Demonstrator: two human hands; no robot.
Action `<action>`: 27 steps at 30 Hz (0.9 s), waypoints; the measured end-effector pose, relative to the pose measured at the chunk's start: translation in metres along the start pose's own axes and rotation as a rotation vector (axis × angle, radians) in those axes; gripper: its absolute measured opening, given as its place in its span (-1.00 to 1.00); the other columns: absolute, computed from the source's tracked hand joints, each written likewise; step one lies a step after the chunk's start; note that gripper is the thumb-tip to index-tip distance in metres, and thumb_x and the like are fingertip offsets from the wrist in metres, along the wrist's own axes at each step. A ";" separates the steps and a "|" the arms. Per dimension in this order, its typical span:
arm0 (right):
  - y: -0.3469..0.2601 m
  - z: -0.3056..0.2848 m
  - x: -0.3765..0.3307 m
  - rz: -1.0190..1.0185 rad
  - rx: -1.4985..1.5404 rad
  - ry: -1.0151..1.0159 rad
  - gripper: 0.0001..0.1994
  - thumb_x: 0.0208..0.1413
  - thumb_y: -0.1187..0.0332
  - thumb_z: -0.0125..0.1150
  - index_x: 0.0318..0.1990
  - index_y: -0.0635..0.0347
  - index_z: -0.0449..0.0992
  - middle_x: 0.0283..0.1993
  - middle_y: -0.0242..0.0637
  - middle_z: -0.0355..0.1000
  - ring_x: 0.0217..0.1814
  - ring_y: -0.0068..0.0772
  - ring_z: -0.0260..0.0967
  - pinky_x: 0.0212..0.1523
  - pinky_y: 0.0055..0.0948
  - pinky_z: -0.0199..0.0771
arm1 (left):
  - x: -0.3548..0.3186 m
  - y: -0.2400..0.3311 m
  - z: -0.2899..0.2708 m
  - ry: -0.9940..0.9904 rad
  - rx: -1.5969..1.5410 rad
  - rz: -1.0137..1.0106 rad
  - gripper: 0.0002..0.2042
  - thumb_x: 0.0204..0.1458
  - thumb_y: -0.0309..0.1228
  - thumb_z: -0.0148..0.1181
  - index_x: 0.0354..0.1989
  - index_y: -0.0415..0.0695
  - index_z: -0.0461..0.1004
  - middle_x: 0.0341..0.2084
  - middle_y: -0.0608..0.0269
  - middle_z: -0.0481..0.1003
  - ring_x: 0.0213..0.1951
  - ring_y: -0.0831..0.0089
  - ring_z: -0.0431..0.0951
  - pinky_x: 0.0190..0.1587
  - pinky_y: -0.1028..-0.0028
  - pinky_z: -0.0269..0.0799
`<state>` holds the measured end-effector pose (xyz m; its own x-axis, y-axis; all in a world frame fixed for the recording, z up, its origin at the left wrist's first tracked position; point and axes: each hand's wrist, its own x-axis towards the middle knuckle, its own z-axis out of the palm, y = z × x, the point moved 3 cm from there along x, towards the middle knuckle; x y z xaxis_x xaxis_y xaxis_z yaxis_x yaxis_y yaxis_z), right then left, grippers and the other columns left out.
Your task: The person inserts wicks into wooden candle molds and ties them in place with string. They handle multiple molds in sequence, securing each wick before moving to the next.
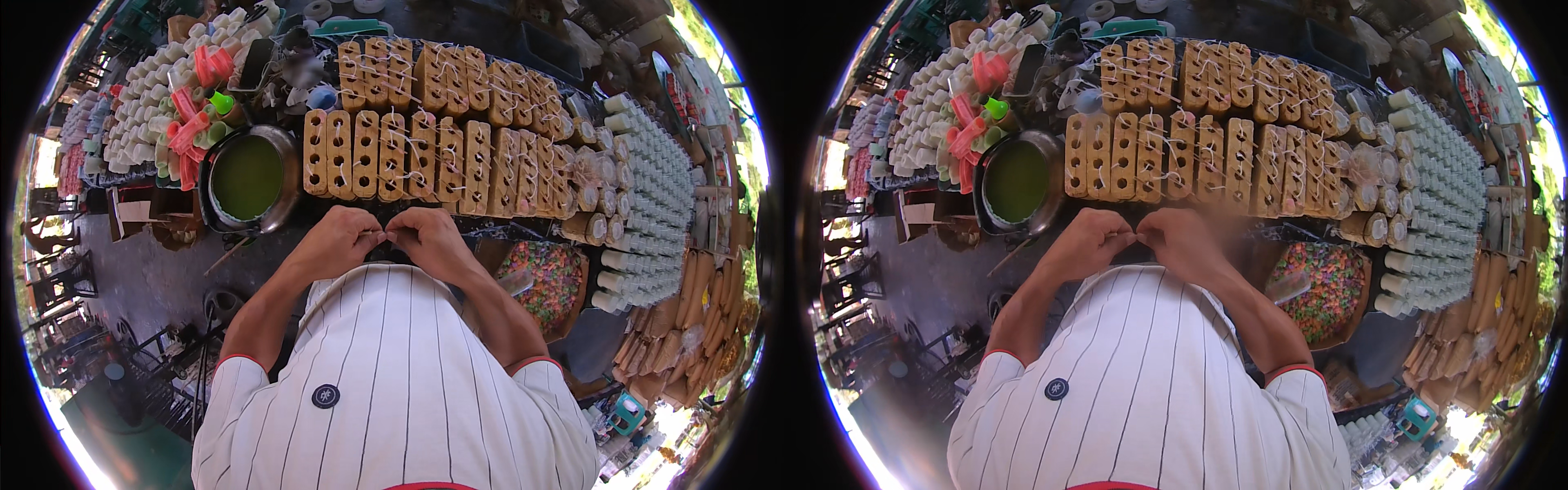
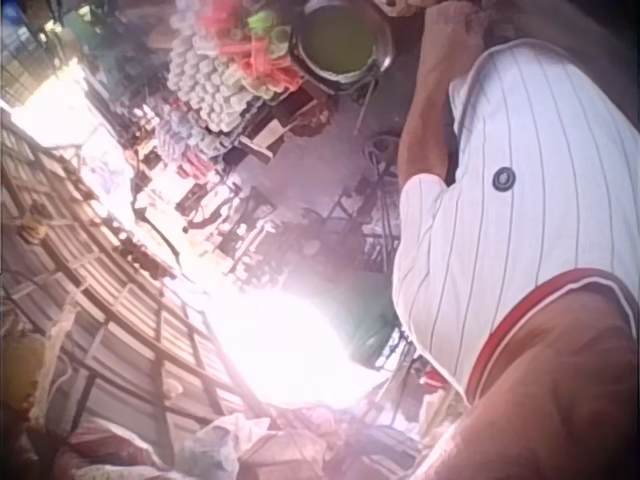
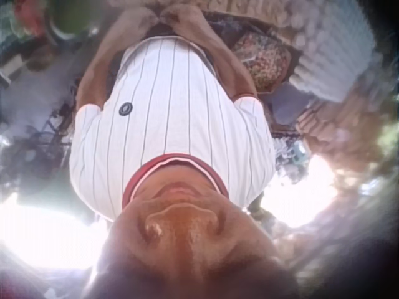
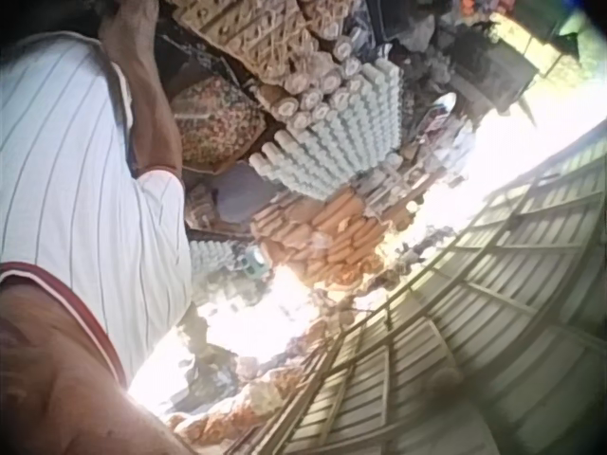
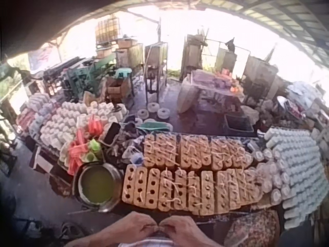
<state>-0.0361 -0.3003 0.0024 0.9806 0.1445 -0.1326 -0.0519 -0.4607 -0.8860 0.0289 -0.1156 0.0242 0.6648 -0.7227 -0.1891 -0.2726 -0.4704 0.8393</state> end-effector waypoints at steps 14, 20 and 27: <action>0.013 0.001 0.025 0.224 0.386 0.141 -0.77 0.42 0.32 0.23 -0.07 0.36 0.62 -0.25 -0.21 0.64 -0.23 -0.38 0.52 -0.16 -0.36 0.49 | 0.026 -0.024 0.002 0.314 -0.345 -0.117 -0.84 0.28 -0.44 0.31 -0.18 -0.32 0.69 -0.44 0.30 0.63 -0.35 0.61 0.51 -0.24 0.49 0.44; 0.025 -0.008 0.037 0.310 0.247 0.221 -0.71 0.44 0.25 0.15 0.00 0.34 0.61 -0.19 -0.10 0.66 -0.13 -0.19 0.61 -0.02 -0.25 0.53 | 0.060 -0.053 -0.033 0.472 0.097 -0.015 -0.82 0.17 -0.47 0.35 -0.12 -0.29 0.70 -0.30 0.01 0.65 -0.31 0.17 0.66 -0.13 0.33 0.54; 0.040 -0.013 0.036 0.292 0.206 0.224 -0.70 0.40 0.22 0.20 0.00 0.33 0.61 -0.18 -0.13 0.66 -0.12 -0.23 0.60 -0.01 -0.29 0.52 | 0.114 -0.079 -0.021 0.393 0.431 -0.031 -0.79 0.18 -0.36 0.30 -0.28 -0.29 0.67 -0.25 -0.10 0.59 -0.17 -0.11 0.64 -0.08 0.03 0.53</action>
<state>-0.0004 -0.3247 -0.0320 0.9346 -0.1706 -0.3121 -0.3486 -0.2658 -0.8988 0.1415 -0.1502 -0.0530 0.8627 -0.5019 0.0624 -0.4526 -0.7112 0.5379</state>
